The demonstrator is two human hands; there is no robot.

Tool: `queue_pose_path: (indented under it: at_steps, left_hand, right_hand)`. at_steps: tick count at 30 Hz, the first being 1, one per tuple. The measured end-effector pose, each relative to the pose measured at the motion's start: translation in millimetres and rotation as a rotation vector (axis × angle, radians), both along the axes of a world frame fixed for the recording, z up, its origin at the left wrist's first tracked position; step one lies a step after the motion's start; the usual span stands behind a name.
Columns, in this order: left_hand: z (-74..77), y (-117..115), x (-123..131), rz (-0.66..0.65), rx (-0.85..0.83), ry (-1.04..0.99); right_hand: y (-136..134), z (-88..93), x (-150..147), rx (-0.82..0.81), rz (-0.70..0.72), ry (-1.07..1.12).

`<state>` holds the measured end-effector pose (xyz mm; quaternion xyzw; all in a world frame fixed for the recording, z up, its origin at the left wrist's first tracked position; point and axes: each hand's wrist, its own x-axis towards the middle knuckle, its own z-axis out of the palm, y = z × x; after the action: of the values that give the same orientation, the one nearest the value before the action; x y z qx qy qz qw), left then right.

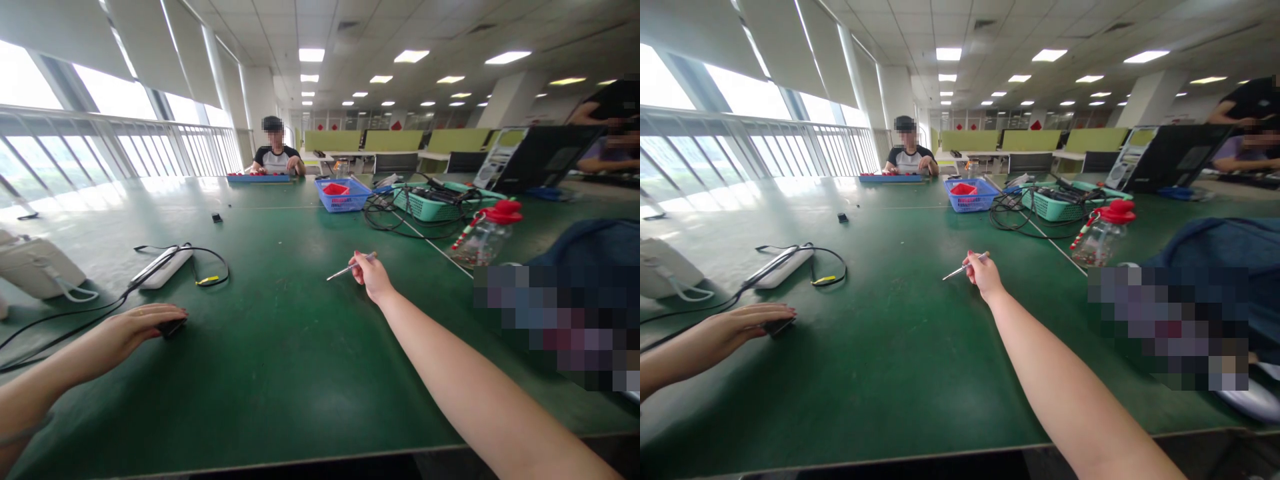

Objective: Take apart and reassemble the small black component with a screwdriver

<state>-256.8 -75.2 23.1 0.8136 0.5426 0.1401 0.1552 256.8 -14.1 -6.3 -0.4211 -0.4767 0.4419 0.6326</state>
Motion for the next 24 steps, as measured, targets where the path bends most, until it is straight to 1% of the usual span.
queue_pose_path:
  at_steps: [3, 9, 18, 21, 23, 24]
  left_hand:
    - [-0.5, -0.4, -3.8, 0.000, -0.016, 0.007]
    - [-6.3, 1.4, -18.3, -0.007, 0.002, 0.058]
    - [-11.9, 1.3, -13.5, -0.001, -0.022, 0.090]
    - [-7.4, 2.1, -9.5, 0.041, -0.009, 0.102]
    - [1.1, -0.5, 3.5, 0.075, 0.000, 0.093]
    - [7.2, -3.1, 14.7, 0.087, 0.013, 0.078]
  right_hand:
    - [0.3, 0.0, -0.1, -0.001, 0.000, 0.001]
    - [1.4, -0.4, 0.5, -0.001, 0.012, 0.004]
    - [-0.1, 0.6, -0.3, -0.006, 0.021, 0.008]
    - [0.8, -0.6, 0.0, -0.012, 0.022, 0.014]
    - [1.9, -1.7, 0.1, -0.017, 0.014, 0.018]
    - [2.5, -2.1, 0.0, -0.020, 0.007, 0.019]
